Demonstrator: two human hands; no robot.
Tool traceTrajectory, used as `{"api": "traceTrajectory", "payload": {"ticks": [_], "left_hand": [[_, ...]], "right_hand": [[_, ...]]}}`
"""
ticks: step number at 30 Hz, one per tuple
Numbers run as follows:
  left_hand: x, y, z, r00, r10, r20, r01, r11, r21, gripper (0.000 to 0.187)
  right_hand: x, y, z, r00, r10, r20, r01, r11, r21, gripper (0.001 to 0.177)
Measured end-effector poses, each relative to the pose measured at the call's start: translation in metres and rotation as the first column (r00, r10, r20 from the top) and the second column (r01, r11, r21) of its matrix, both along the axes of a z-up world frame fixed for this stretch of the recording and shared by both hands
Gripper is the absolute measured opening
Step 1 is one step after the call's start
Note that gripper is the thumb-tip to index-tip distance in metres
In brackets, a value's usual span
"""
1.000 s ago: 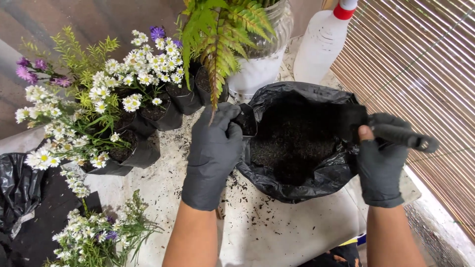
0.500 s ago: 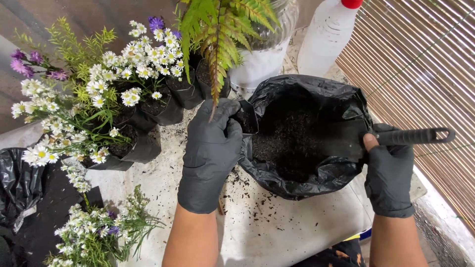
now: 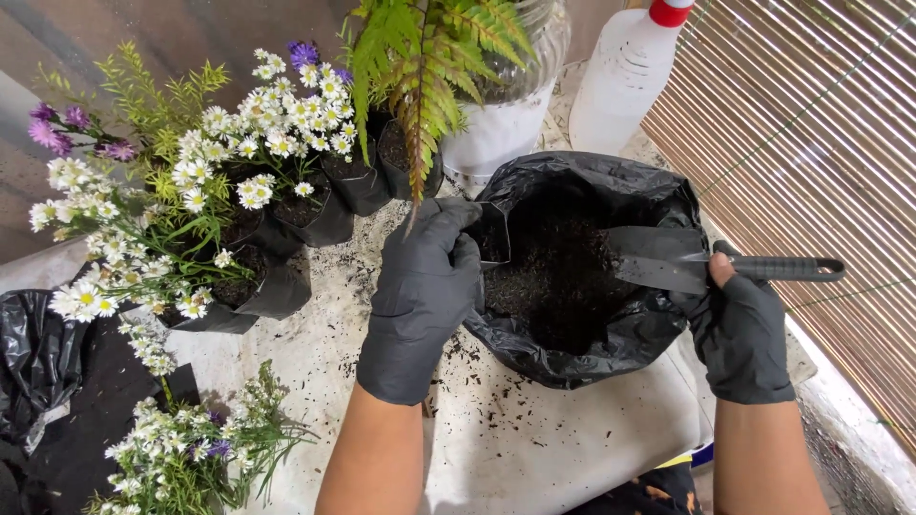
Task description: A person wearing black gloves is potting small white and purple flowers into black plastic bags using soil and a small trowel.
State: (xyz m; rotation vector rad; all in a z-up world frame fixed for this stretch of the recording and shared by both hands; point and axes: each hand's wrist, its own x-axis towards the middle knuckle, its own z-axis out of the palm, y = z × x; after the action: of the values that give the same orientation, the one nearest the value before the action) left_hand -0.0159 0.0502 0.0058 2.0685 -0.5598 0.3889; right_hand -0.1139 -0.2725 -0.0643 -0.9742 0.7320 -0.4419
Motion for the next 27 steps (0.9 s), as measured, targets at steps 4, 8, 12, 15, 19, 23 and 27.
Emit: {"api": "traceTrajectory", "payload": {"ticks": [4, 8, 12, 15, 19, 23, 27], "left_hand": [[0.006, -0.005, -0.009, 0.997, 0.003, -0.076, -0.001, 1.0, 0.016, 0.037], [0.007, -0.009, -0.005, 0.995, -0.016, -0.095, 0.023, 0.997, 0.071, 0.037], [0.01, -0.014, -0.012, 0.995, 0.004, -0.1, 0.01, 0.989, 0.145, 0.04], [0.002, -0.015, 0.005, 0.985, -0.002, -0.17, 0.032, 0.984, 0.174, 0.038], [-0.007, -0.014, 0.031, 0.985, 0.004, -0.172, 0.011, 0.996, 0.086, 0.037], [0.001, 0.008, 0.018, 0.991, 0.004, -0.135, -0.016, 0.996, -0.092, 0.036], [0.009, 0.024, 0.016, 0.996, 0.065, -0.057, -0.071, 0.99, -0.121, 0.03]], "right_hand": [[0.004, 0.018, 0.036, 0.996, 0.083, 0.035, -0.083, 0.996, -0.022, 0.026], [0.018, 0.047, 0.062, 0.975, 0.201, 0.098, -0.194, 0.978, -0.08, 0.026], [0.034, 0.093, 0.099, 0.976, 0.199, 0.084, -0.192, 0.977, -0.093, 0.014], [0.041, 0.119, 0.111, 0.975, 0.159, 0.158, -0.097, 0.934, -0.344, 0.028], [0.027, 0.135, 0.131, 0.918, 0.353, 0.18, -0.08, 0.61, -0.788, 0.03], [-0.006, 0.114, 0.119, 0.882, 0.318, 0.347, 0.132, 0.539, -0.832, 0.025], [-0.037, 0.059, 0.078, 0.939, 0.195, 0.283, 0.085, 0.666, -0.741, 0.019]]}}
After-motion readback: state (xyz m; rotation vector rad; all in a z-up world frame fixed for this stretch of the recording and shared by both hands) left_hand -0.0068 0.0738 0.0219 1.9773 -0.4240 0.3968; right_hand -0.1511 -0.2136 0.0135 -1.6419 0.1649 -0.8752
